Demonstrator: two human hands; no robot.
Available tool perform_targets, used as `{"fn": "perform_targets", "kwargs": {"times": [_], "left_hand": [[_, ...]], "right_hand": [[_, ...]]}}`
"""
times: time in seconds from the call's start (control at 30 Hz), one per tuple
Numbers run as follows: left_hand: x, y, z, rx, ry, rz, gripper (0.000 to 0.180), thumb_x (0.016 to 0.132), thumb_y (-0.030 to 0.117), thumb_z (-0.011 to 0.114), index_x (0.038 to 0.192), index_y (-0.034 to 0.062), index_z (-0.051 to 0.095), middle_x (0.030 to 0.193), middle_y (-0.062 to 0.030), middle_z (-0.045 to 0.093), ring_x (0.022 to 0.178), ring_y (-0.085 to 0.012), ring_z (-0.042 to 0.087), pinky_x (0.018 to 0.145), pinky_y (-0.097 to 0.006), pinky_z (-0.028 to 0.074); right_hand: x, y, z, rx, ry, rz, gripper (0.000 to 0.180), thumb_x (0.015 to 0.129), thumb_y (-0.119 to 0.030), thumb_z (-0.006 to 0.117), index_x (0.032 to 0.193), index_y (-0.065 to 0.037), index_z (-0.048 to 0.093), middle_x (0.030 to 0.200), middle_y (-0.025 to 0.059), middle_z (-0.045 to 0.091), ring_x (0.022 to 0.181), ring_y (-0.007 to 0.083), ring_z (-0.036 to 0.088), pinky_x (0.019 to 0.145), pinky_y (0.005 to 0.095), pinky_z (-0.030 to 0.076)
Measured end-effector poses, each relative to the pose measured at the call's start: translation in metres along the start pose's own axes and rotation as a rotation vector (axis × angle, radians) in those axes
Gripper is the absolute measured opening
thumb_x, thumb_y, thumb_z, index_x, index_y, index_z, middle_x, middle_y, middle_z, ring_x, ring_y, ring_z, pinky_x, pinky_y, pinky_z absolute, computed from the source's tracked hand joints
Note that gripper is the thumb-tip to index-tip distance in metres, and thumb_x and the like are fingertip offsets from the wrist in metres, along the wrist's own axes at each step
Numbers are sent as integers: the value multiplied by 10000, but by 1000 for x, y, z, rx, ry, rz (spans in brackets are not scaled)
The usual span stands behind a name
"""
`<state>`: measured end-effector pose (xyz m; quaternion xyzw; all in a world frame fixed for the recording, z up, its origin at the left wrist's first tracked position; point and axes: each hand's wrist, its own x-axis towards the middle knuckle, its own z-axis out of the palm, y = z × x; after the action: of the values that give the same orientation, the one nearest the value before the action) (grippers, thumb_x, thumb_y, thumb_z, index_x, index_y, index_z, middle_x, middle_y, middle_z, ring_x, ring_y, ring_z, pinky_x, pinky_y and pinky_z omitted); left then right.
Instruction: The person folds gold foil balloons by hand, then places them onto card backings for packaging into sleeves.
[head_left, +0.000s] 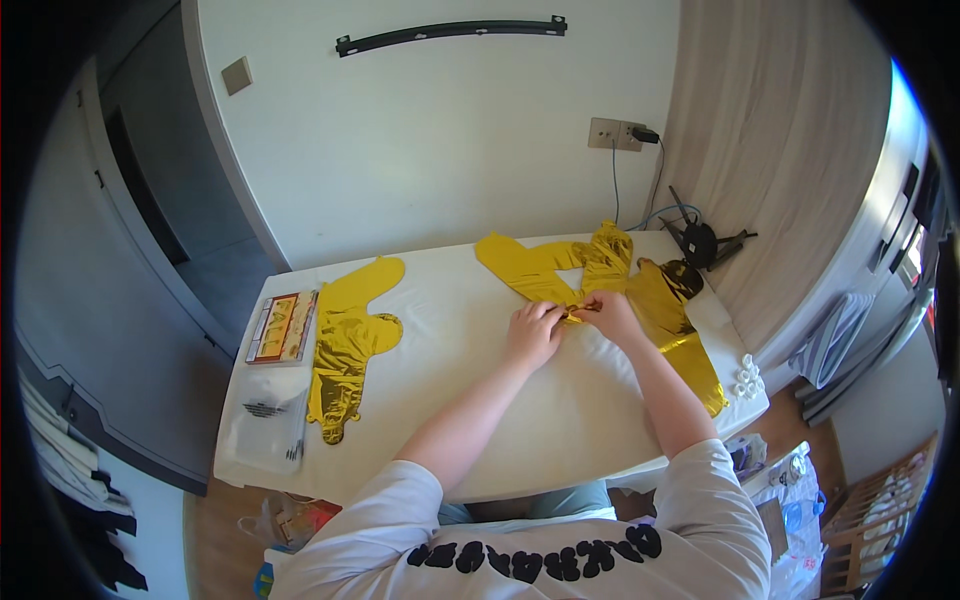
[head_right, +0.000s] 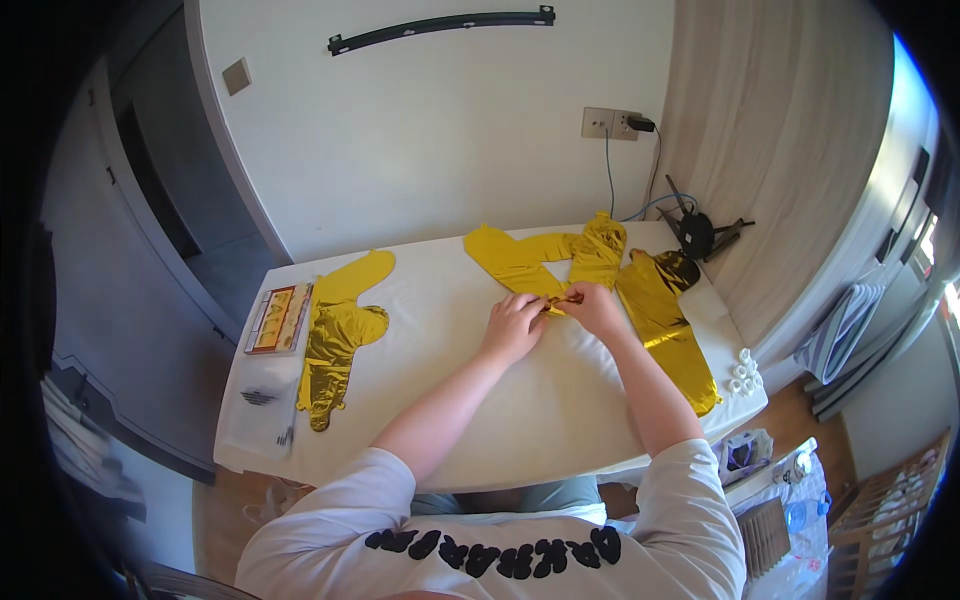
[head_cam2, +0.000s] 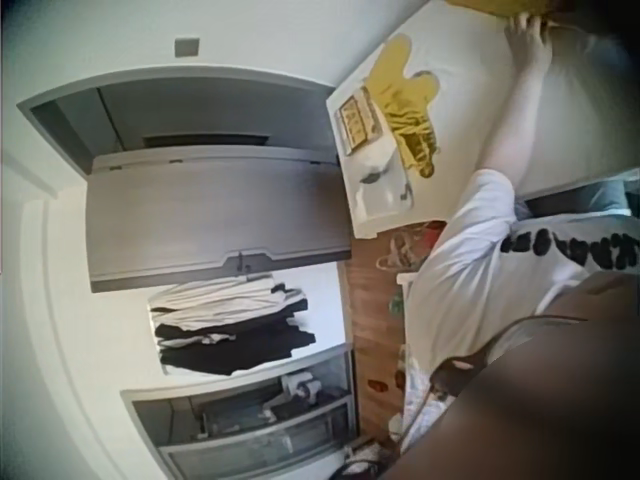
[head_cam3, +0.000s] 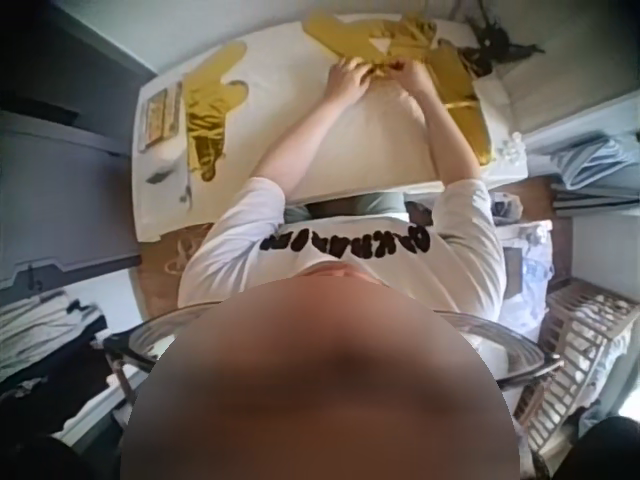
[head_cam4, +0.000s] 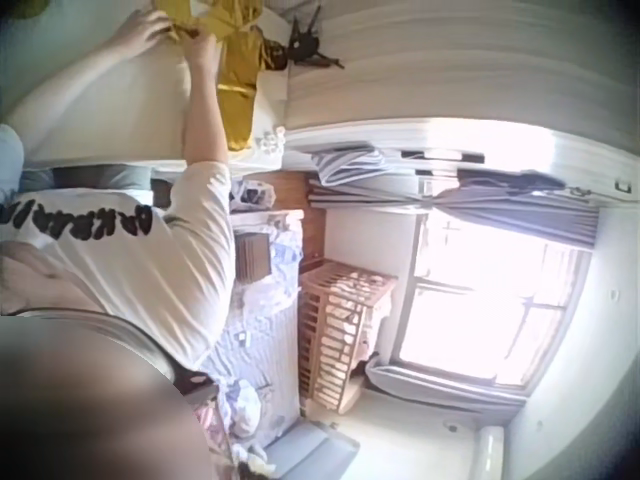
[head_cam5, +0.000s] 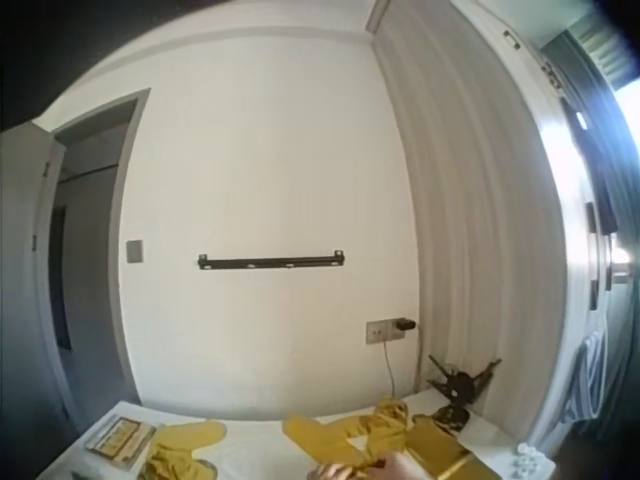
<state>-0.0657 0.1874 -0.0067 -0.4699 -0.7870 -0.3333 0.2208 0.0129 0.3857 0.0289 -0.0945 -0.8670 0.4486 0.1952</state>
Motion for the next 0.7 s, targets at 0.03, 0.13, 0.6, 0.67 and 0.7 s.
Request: {"fn": "perform_targets", "kwargs": {"times": [0.03,0.13,0.6,0.67,0.7], "left_hand": [[-1,0,0,-2,-20,-12,464,887,218,724,1337,129,653,1234,-54,631,1196,-258,580,989,-453,462],[-1,-3,-6,-6,-107,-56,583,885,201,724,1439,102,569,1338,-89,594,1258,-286,563,1035,-461,462],[0,-1,-9,62,39,-43,572,859,142,735,1416,146,607,1442,-133,513,1312,-329,506,1077,-473,422],[-1,-4,-9,5,28,-55,527,855,142,743,1371,152,643,1362,-106,557,1274,-312,518,1064,-465,416],[-1,-6,-9,16,13,-53,518,857,156,755,1364,157,650,1367,-103,562,1284,-315,512,1061,-465,417]], "right_hand": [[9,-5,-4,-1,-7,-4,246,828,-188,854,883,6,714,764,82,701,712,152,629,663,319,498],[42,-34,-20,-195,-195,-15,245,809,-193,859,893,0,732,768,78,709,702,150,617,653,324,490],[82,-74,-40,-314,-412,-24,254,846,-227,786,1004,-28,783,900,139,763,782,240,690,742,364,529],[84,-78,-39,-329,-346,-71,270,826,-219,802,1007,-20,779,875,137,758,778,234,688,735,358,527],[85,-77,-38,-327,-351,-56,270,826,-219,802,1007,-20,779,875,137,758,778,234,688,735,358,527]]}}
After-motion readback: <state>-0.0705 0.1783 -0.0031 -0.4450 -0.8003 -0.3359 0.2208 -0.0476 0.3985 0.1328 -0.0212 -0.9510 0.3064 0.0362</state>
